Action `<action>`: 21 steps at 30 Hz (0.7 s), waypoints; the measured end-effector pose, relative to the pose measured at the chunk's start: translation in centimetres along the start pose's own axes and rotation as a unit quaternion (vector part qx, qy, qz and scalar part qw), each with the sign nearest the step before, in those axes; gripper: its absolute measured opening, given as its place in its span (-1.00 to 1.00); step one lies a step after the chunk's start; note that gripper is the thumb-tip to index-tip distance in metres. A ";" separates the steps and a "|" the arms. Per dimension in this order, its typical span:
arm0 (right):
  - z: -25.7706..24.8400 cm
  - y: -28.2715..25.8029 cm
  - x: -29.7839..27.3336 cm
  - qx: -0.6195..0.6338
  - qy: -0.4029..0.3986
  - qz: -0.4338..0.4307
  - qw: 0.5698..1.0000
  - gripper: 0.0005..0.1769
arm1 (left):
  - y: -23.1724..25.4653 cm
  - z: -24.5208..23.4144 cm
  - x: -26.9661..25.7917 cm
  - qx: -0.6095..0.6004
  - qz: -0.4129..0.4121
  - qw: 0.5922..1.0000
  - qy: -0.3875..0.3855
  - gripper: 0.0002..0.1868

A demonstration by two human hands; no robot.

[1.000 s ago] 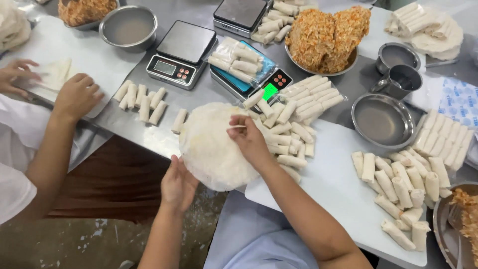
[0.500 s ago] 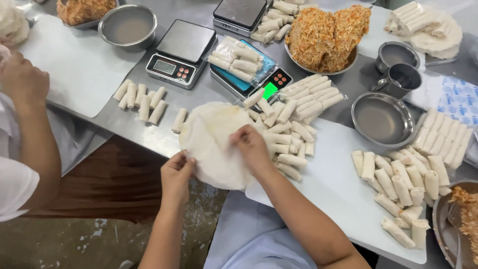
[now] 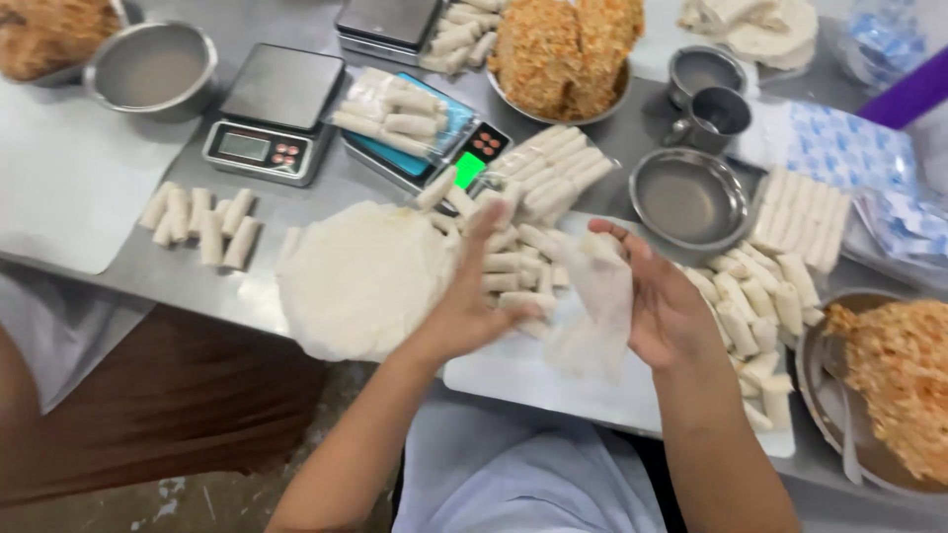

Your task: Workers are manually packaging food rolls into plastic bags and preparing new rolls with filling at a stainless steel workstation.

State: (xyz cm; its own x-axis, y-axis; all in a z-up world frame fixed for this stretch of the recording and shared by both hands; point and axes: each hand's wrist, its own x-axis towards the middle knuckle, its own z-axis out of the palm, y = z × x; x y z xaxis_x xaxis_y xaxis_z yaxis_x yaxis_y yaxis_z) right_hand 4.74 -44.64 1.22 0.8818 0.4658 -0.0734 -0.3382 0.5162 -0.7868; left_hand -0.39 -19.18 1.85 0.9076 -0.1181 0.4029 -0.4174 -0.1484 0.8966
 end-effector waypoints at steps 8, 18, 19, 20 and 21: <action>-2.2 -4.6 -10.8 -0.289 0.287 -0.134 0.903 -0.37 | -3.2 9.7 -0.2 -0.070 -0.086 0.987 -0.120 -0.83; -7.5 9.3 -19.0 -0.693 0.080 -0.269 0.664 -0.77 | -8.8 9.1 -5.7 0.340 0.328 0.856 -0.210 -0.80; -6.8 8.7 -19.5 -0.693 0.082 -0.270 0.663 -0.77 | -7.5 8.8 -5.6 0.339 0.331 0.855 -0.211 -0.80; -6.0 8.1 -20.0 -0.647 0.130 -0.278 0.698 -0.77 | -6.2 8.4 -5.8 0.273 0.263 0.906 -0.189 -0.70; -5.2 7.5 -20.5 -0.598 0.177 -0.284 0.729 -0.76 | -4.8 8.0 -5.9 0.204 0.191 0.946 -0.164 -0.56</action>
State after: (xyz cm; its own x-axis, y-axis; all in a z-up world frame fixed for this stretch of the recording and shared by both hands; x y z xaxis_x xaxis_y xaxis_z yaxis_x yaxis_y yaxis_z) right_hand -14.20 -54.09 -6.36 0.8688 0.0977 0.4855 0.4562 -0.5396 -0.7076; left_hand -4.12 -25.58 -6.32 0.6518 -0.5273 0.5451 -0.7558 -0.3924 0.5242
